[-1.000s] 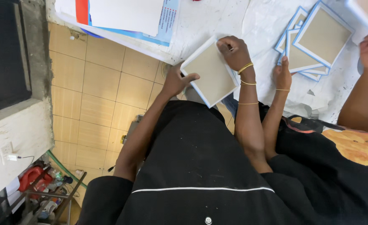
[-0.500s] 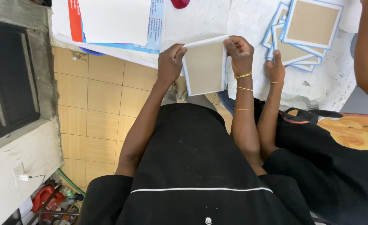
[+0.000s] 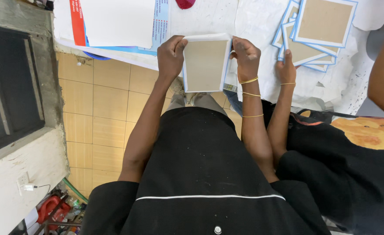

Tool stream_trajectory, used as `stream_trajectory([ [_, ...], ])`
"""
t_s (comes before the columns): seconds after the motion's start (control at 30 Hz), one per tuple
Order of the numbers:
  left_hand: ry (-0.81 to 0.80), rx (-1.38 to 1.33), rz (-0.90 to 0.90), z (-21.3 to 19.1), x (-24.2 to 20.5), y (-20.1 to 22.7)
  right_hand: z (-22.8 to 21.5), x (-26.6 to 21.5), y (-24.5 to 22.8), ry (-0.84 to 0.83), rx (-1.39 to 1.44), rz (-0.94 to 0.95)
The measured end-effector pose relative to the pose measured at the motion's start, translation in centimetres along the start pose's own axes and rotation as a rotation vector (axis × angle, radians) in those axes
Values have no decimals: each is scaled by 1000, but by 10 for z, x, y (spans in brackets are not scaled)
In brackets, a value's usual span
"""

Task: The person assembles books by placing white paper sheets between blue covers. They wipe the covers with a pink cloth and use a brush to smooth the pages. The person stacks the finished books on the table.

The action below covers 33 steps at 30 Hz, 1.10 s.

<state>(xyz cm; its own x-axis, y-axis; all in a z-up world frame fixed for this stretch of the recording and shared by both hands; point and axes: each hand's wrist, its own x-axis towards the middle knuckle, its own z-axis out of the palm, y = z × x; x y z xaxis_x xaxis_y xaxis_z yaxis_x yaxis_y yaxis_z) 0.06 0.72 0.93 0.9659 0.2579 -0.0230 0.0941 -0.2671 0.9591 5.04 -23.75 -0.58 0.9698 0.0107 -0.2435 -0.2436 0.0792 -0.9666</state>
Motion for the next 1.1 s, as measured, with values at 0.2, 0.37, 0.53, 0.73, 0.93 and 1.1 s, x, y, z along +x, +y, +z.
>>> stream_trajectory([
  [0.2, -21, -25, 62, -1, 7, -1, -13, 2, -7, -197, 381, 312],
  [0.37, -92, -57, 9, 0, 9, 4, -14, 10, 12, -59, 262, 216],
  [0.53, -186, -264, -178, 0, 8, 17, -7, 7, 16, 100, 301, 147],
  [0.73, -116, -356, -147, 17, -2, 8, -1, 9, 28, 255, 400, 104],
  [0.93, 50, 125, -62, 18, 0, 21, 1, 11, 25, 286, 329, 9],
  [1.1, -230, -623, -580, -1, 11, 47, -5, 15, 21, 246, 430, 2],
])
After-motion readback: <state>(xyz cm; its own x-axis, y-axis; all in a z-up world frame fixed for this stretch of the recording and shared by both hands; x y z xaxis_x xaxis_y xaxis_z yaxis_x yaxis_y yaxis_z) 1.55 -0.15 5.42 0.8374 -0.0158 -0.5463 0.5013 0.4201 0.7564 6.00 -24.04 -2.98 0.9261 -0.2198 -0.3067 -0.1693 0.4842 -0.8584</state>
